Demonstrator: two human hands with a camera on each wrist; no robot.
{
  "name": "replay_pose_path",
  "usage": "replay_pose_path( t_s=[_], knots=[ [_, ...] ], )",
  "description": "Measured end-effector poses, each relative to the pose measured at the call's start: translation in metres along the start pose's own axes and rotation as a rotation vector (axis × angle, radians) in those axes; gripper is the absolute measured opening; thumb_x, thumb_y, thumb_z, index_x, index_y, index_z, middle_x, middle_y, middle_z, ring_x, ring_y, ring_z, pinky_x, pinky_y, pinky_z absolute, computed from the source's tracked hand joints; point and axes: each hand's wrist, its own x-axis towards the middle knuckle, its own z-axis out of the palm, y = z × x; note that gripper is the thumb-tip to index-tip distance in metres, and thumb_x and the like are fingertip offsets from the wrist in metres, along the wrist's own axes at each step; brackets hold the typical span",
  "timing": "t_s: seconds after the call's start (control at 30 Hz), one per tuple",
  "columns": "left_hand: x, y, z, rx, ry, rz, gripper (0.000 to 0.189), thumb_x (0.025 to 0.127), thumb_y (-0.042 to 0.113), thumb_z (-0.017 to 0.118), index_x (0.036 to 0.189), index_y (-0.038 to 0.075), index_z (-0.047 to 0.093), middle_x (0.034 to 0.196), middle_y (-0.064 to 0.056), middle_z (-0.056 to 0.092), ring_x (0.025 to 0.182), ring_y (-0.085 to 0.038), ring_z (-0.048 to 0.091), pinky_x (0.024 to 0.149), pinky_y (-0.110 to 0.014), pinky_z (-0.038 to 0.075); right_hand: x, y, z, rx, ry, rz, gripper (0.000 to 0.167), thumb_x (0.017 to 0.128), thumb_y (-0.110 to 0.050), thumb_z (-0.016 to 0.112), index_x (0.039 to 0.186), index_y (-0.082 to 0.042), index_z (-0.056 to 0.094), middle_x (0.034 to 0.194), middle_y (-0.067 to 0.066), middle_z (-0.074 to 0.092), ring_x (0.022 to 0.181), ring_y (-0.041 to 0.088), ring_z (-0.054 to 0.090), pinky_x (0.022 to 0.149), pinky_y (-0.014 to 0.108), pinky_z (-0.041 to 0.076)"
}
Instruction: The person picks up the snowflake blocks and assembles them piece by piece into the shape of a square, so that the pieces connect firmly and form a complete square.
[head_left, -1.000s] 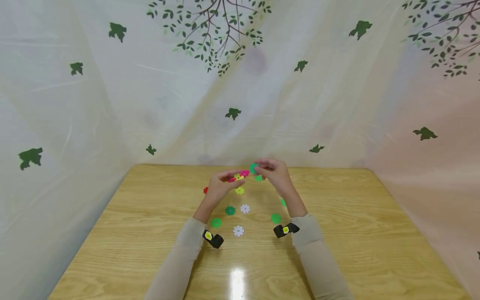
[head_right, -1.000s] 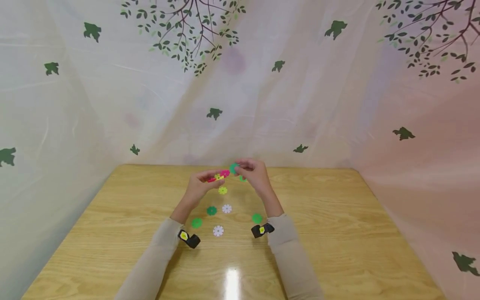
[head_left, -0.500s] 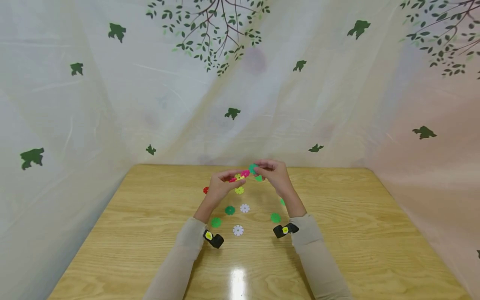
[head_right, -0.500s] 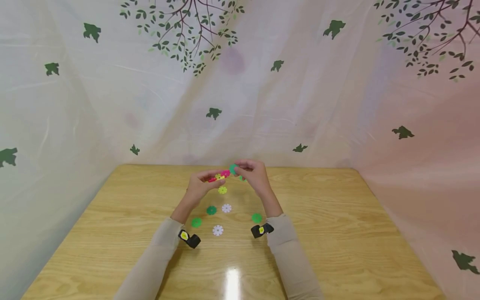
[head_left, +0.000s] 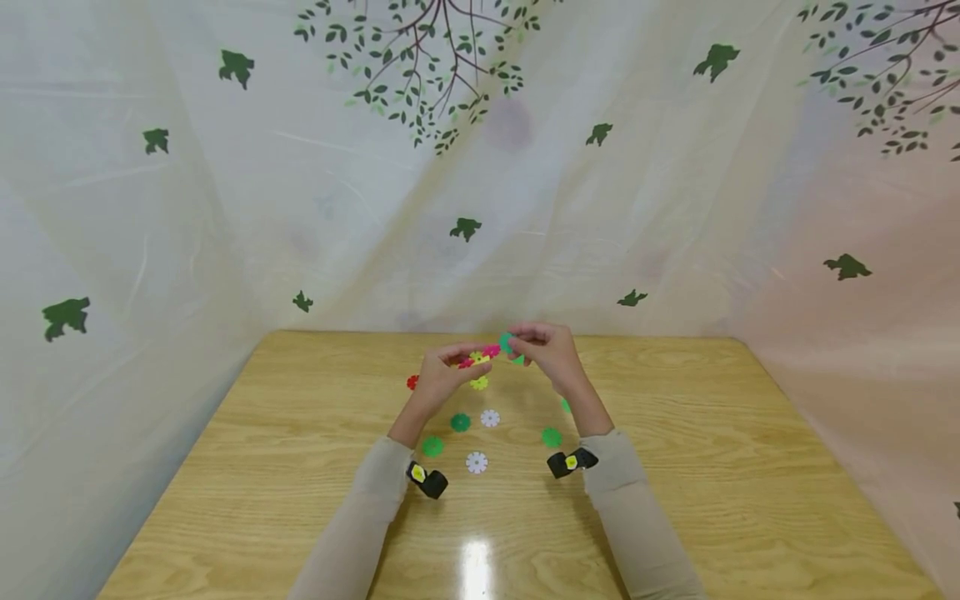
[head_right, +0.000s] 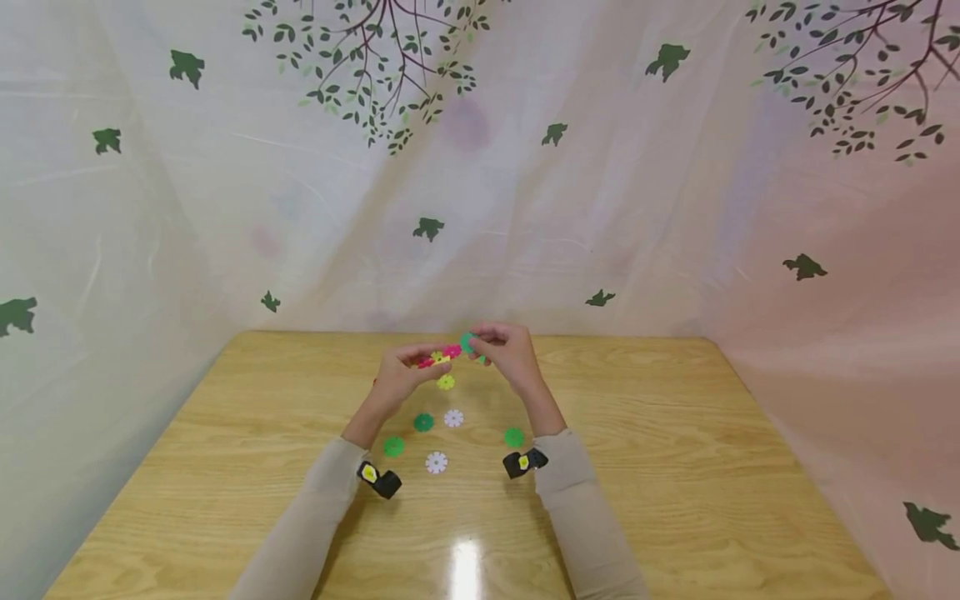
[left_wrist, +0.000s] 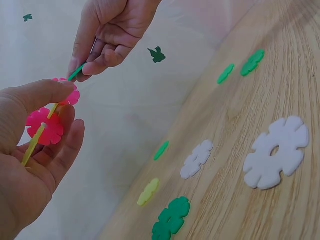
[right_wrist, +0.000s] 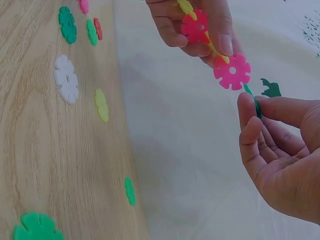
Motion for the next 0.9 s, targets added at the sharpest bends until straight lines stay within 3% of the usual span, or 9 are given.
replay_pose_path(
  t_s=[0.13,0.33,0.6,0.9],
  knots=[
    [-0.0005,-0.0011,0.0002,0.018,-0.005,-0.007,0.031,0.089,0.019,0.081,0.118,0.01,0.077,0.124,-0.009,0.073,0.103,-0.018,0.06,0.091,-0.032,0.051,-0.0009,-0.0003,0.0002,-0.022,-0.004,0.008,0.024,0.097,-0.01,0.071,0.113,0.007,0.072,0.09,0.014,0.075,0.077,0.022,0.073,0.064,0.027,0.056],
    [0.0003,-0.0012,0.0009,0.038,-0.013,-0.015,0.031,0.089,0.019,0.081,0.118,0.011,0.077,0.125,-0.008,0.072,0.104,-0.018,0.056,0.091,-0.032,0.049,-0.0003,0.0022,0.0001,-0.032,-0.022,0.019,0.024,0.097,-0.012,0.07,0.113,0.005,0.073,0.084,0.001,0.074,0.074,0.013,0.071,0.066,0.028,0.057],
    [0.0003,0.0007,0.0009,0.037,-0.018,-0.038,0.035,0.09,0.016,0.08,0.122,0.007,0.074,0.13,-0.013,0.069,0.107,-0.018,0.055,0.093,-0.033,0.047,-0.0003,0.0023,0.0024,-0.01,0.006,0.0,0.026,0.097,-0.011,0.071,0.114,0.009,0.071,0.085,0.003,0.074,0.074,0.013,0.069,0.064,0.022,0.056],
    [0.0002,0.0016,0.0,0.024,-0.001,-0.037,0.032,0.088,0.02,0.082,0.118,0.01,0.077,0.124,-0.01,0.072,0.106,-0.018,0.059,0.091,-0.033,0.05,-0.0012,0.0019,0.006,0.03,0.045,0.004,0.021,0.095,-0.008,0.072,0.107,0.009,0.074,0.079,-0.005,0.072,0.072,0.012,0.068,0.064,0.023,0.057]
  ],
)
